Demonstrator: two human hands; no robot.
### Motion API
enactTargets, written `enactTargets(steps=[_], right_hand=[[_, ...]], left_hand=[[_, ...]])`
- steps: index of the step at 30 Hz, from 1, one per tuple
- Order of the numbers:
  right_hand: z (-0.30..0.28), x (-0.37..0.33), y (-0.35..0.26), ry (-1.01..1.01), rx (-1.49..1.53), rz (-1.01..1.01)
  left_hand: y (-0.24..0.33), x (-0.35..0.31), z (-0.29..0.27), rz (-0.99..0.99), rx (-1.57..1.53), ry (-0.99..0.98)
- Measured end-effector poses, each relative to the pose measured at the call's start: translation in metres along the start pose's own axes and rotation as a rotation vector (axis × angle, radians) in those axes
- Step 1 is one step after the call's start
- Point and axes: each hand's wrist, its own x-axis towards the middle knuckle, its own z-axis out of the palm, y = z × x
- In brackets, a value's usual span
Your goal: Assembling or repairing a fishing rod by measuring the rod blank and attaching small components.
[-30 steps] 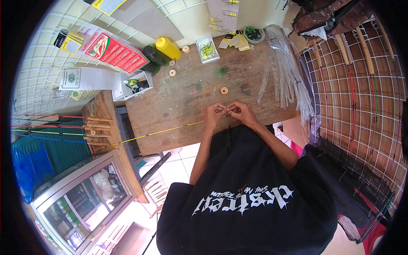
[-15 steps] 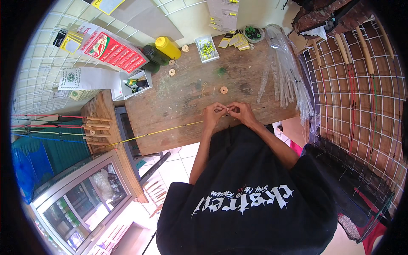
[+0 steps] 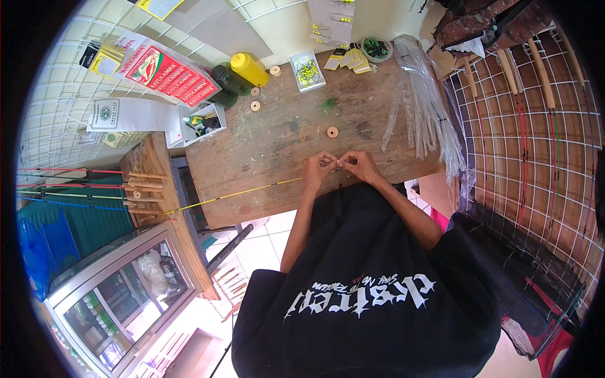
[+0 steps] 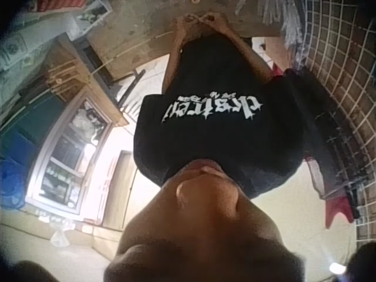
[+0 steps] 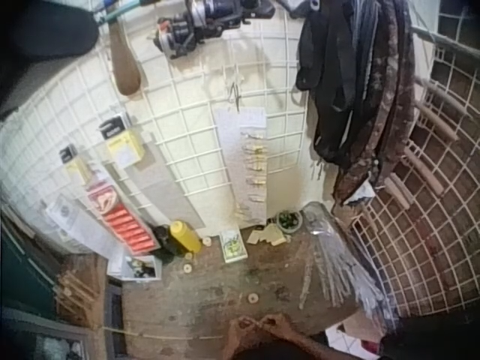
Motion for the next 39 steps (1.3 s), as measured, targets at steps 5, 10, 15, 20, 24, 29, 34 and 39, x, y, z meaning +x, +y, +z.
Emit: enactTargets(steps=[5,10,15,20,24,29,34,39], right_hand=[[-0.001,0.004,0.011,-0.073,0.210,0.016],[-0.005,0.004,0.009,-0.104,0.299,0.066],[-0.005,0.003,0.011,-0.124,0.332,0.018],[-0.006,0.003,0.007,-0.158,0.386,-0.022],[-0.004,0.003,0.004,-0.125,0.275,-0.080],[-0.003,0.003,0.003,-0.042,0.176,-0.044],[-0.005,0.002,0.004,-0.021,0.097,-0.083],[-0.013,0.000,0.006,-0.006,-0.041,-0.091]], left_hand=[[-0.007,0.002,0.002,0.011,-0.073,-0.011],[-0.004,0.001,0.000,-0.015,-0.110,-0.042],[-0.003,0.001,-0.001,0.010,-0.070,-0.011],[-0.007,0.003,0.000,0.013,-0.042,-0.003],[-0.012,0.004,0.001,0.004,-0.089,-0.011],[-0.012,0.005,0.001,-0.012,-0.135,-0.025],[-0.012,0.005,0.000,-0.026,-0.058,-0.027],[-0.015,0.003,0.001,0.010,-0.111,-0.028]])
